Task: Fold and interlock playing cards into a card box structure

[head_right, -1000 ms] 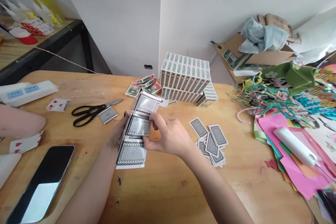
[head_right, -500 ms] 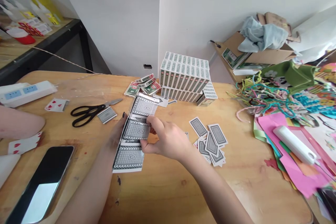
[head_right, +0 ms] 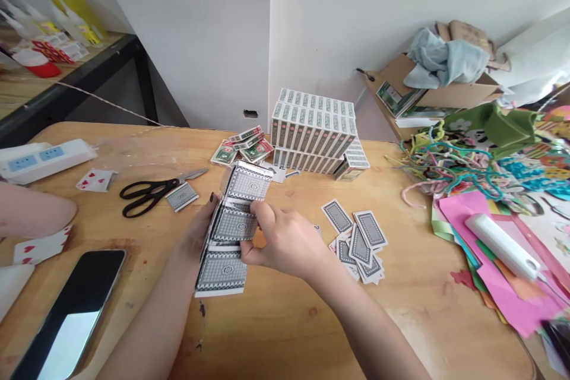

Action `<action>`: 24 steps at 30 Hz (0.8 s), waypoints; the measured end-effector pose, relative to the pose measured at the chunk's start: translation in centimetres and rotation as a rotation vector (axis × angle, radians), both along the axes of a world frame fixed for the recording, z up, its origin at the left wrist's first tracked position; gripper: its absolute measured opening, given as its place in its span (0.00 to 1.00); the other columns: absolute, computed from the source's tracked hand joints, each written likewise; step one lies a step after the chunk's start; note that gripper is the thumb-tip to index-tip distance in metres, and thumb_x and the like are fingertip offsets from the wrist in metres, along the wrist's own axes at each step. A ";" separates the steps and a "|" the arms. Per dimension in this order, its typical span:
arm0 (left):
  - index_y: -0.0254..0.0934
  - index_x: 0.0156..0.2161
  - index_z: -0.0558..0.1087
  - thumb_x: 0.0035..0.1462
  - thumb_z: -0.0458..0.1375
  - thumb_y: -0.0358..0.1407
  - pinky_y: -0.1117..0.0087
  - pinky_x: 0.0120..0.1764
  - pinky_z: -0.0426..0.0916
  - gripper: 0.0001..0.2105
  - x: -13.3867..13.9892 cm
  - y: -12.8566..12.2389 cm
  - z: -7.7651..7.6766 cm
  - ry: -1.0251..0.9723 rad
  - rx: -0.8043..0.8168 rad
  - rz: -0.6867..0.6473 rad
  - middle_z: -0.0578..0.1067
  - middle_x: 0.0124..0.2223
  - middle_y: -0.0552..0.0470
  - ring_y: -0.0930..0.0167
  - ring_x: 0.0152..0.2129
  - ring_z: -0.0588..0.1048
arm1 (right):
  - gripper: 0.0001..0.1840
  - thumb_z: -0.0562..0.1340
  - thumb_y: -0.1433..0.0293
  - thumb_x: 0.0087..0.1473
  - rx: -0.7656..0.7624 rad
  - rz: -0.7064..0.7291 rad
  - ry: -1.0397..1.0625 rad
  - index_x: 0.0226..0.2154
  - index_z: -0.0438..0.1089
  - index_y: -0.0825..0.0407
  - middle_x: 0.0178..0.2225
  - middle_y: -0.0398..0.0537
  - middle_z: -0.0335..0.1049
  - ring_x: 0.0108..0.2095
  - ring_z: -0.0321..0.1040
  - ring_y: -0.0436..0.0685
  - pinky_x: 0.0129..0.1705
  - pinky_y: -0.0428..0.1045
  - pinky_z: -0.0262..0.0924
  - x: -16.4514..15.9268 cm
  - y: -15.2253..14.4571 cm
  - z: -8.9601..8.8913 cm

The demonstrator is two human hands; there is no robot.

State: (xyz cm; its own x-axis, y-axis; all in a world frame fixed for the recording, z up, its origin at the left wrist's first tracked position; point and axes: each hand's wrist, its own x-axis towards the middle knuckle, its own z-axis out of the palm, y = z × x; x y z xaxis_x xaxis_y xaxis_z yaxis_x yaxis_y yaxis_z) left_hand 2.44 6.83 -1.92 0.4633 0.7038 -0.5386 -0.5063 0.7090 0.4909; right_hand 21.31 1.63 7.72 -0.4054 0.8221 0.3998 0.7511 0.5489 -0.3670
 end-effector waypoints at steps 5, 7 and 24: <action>0.33 0.43 0.75 0.59 0.55 0.42 0.60 0.47 0.71 0.15 -0.1 0.1 -0.1 0.020 0.014 -0.020 0.80 0.38 0.44 0.59 0.41 0.78 | 0.11 0.56 0.66 0.46 0.102 -0.024 -0.135 0.34 0.60 0.53 0.18 0.40 0.66 0.15 0.59 0.49 0.17 0.46 0.47 -0.2 0.0 0.6; 0.33 0.43 0.75 0.59 0.55 0.44 0.59 0.46 0.71 0.16 0.0 0.1 0.1 0.022 0.015 -0.037 0.80 0.38 0.44 0.59 0.41 0.78 | 0.13 0.56 0.65 0.47 0.064 -0.031 -0.142 0.37 0.61 0.53 0.17 0.38 0.64 0.14 0.57 0.49 0.17 0.46 0.45 -0.3 -0.2 1.1; 0.31 0.39 0.76 0.48 0.64 0.44 0.62 0.46 0.71 0.18 -0.1 1.2 -1.1 0.144 0.197 0.010 0.80 0.41 0.45 0.59 0.42 0.77 | 0.23 0.54 0.71 0.50 -0.340 -0.107 -0.224 0.50 0.58 0.59 0.19 0.40 0.68 0.19 0.65 0.53 0.22 0.46 0.48 -1.1 -0.1 2.8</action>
